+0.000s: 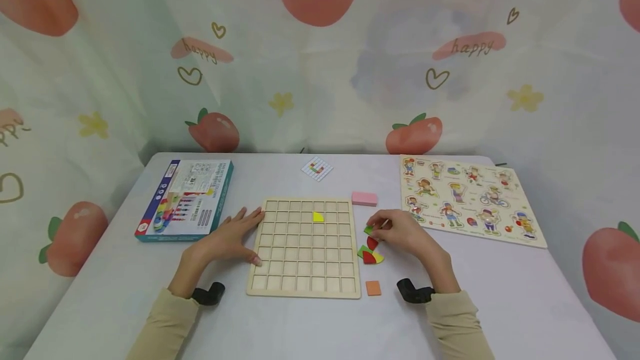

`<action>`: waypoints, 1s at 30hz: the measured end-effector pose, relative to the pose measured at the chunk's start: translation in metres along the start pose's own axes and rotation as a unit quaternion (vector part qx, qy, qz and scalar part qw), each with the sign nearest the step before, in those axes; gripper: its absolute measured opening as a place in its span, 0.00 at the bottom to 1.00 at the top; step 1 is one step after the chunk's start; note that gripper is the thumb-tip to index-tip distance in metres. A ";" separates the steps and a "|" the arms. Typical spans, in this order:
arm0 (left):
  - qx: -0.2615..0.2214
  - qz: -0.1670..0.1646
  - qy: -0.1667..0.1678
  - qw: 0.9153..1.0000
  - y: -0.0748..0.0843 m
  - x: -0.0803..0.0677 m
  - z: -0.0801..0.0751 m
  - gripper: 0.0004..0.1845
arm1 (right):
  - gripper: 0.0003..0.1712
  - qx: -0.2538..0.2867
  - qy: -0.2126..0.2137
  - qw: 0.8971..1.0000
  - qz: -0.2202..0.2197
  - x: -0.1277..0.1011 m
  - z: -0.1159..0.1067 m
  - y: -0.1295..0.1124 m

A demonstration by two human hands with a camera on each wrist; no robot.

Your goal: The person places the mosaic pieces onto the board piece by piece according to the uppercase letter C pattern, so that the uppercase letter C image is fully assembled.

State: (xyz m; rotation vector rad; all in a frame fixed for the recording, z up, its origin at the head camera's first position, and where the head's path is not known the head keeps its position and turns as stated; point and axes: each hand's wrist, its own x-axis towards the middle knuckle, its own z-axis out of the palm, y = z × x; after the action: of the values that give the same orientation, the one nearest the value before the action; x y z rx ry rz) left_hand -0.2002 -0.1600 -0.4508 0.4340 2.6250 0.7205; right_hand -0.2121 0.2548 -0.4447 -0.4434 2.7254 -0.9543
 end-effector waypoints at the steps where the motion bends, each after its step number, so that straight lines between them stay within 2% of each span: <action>1: -0.001 -0.001 0.001 1.000 0.000 0.000 0.000 0.62 | 0.08 0.001 0.002 1.000 0.002 0.000 0.000 0.001; 13: 0.006 -0.001 0.003 1.000 -0.002 0.001 -0.002 0.62 | 0.11 -0.007 0.013 0.999 0.030 0.003 -0.004 0.006; 21: 0.006 -0.004 0.001 1.000 -0.002 0.001 -0.002 0.62 | 0.22 -0.037 0.007 0.997 0.061 -0.001 -0.010 0.009; 30: -0.009 0.002 0.002 1.000 -0.002 0.002 0.002 0.62 | 0.15 -0.017 -0.006 0.998 0.061 -0.003 -0.005 0.012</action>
State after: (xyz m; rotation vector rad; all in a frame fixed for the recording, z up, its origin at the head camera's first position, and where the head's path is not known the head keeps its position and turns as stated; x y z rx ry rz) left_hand -0.2014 -0.1598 -0.4538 0.4332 2.6201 0.7452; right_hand -0.2135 0.2680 -0.4481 -0.2834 2.7255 -0.8716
